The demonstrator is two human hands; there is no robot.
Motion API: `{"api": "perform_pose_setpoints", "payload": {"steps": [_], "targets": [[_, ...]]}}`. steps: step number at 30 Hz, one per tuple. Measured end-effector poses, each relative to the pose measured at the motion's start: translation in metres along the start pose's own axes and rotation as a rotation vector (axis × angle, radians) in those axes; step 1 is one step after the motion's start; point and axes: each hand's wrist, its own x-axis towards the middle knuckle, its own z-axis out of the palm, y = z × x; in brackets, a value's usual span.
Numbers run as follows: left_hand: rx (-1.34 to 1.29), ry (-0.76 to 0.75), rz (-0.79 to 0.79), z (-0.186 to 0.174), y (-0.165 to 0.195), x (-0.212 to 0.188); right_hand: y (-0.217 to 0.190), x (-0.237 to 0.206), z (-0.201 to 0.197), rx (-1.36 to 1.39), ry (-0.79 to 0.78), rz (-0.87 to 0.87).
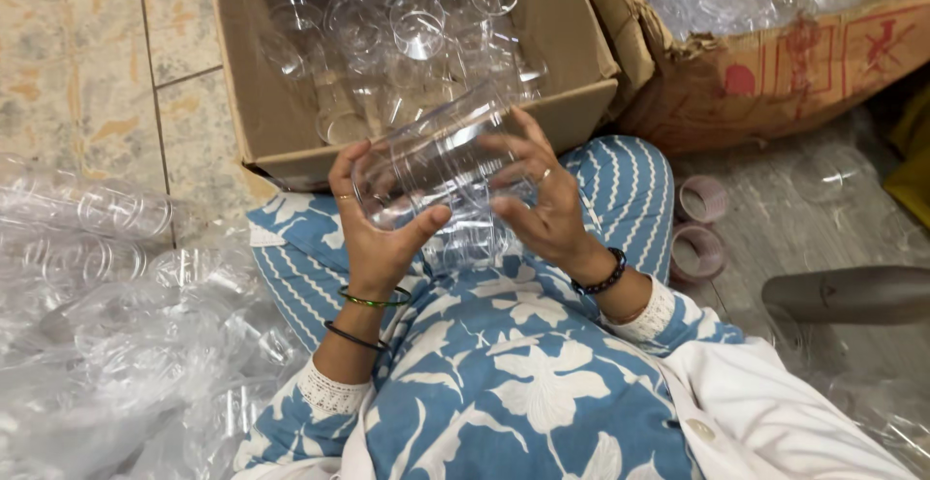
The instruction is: The person sits on the floor and nests clear plastic cups one inside another by hand, then places the nested stacks into a cardboard box. They repeatedly pick up loose cups from the floor and from the box, fit them together into stacks, and set the stacks back into the box.
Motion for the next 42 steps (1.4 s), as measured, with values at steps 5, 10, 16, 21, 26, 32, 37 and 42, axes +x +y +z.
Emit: {"api": "perform_pose_setpoints", "payload": {"steps": [5, 10, 16, 21, 26, 32, 37, 42], "targets": [[0.172, 0.030, -0.006, -0.005, 0.008, -0.005, -0.001, -0.002, -0.001, 0.352, -0.019, 0.183], [0.128, 0.031, -0.085, -0.011, 0.011, -0.007, 0.011, -0.006, 0.003, 0.569, -0.008, 0.331], [0.257, 0.012, -0.015, -0.017, 0.006, -0.017, 0.042, -0.010, -0.008, 0.479, 0.100, 0.338], [0.230, 0.124, 0.068, -0.063, 0.007, -0.032, 0.063, 0.017, -0.084, 0.545, 0.647, 0.408], [-0.454, 0.164, -0.276, -0.066, -0.007, -0.030, 0.044, -0.011, -0.015, 0.131, 0.101, 0.456], [-0.561, 0.054, -0.474, -0.036, 0.007, -0.017, -0.004, 0.002, 0.040, -0.073, -0.093, -0.140], [0.100, -0.022, 0.082, -0.011, 0.017, -0.042, -0.006, -0.016, 0.065, 0.253, -0.048, 0.246], [0.522, -0.096, 0.173, -0.050, 0.024, -0.049, 0.055, -0.004, 0.007, 0.403, 0.523, 0.394]]}}
